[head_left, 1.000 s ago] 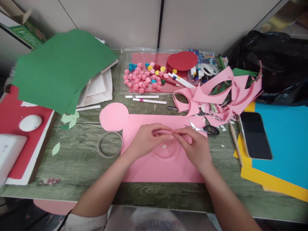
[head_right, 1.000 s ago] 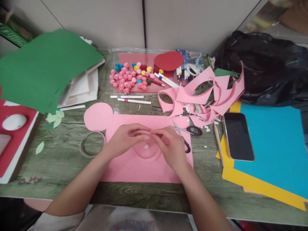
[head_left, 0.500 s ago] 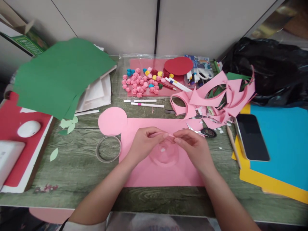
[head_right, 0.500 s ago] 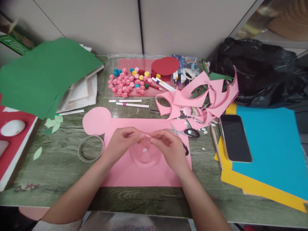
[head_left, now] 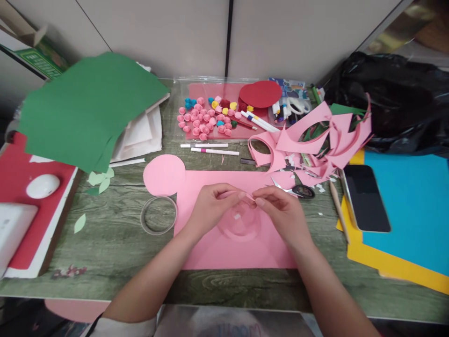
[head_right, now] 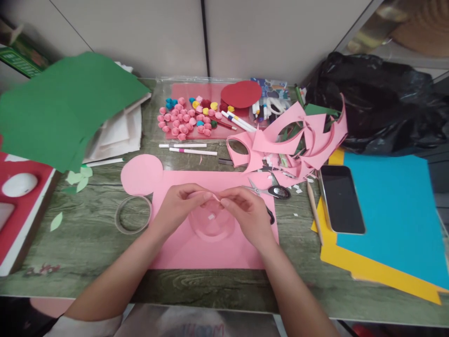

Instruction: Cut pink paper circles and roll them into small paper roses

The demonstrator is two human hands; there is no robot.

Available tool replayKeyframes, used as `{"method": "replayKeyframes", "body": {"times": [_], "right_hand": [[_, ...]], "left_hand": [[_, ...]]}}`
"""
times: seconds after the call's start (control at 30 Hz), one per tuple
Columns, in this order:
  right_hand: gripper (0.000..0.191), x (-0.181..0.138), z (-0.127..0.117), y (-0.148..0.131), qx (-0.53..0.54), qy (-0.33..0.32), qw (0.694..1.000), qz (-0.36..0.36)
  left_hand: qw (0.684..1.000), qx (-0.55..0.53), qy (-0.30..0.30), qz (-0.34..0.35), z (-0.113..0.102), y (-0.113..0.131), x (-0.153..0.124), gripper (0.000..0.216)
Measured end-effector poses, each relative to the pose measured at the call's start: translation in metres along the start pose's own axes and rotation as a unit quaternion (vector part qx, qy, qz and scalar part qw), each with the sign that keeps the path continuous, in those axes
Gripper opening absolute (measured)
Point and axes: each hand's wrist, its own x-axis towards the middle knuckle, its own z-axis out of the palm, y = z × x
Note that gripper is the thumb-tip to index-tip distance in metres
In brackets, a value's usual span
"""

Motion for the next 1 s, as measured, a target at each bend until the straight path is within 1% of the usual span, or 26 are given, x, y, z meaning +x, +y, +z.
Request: {"method": "replayKeyframes", "body": {"times": [0.23, 0.6, 0.73, 1.0], "right_hand": [[0.009, -0.0004, 0.0011, -0.0015, -0.017, -0.008, 1.0, -0.005], [0.007, -0.0019, 0.004, -0.0011, -0.095, 0.034, 0.995, -0.016], [0.009, -0.0024, 0.0043, -0.0008, -0.093, 0.04, 0.995, -0.009], [0.012, -0.0031, 0.0056, -0.0017, -0.097, 0.04, 0.994, -0.017]], "left_hand": [[1.0, -0.02, -0.006, -0.003, 0.0014, -0.0003, -0.0012, 0.019], [1.0, -0.013, 0.019, 0.006, 0.0045, -0.0049, -0.0013, 0.015], [1.0, -0.009, 0.024, 0.002, 0.0046, -0.0043, -0.0019, 0.018], [1.0, -0.021, 0.022, -0.007, 0.0055, -0.0056, -0.0015, 0.018]]}}
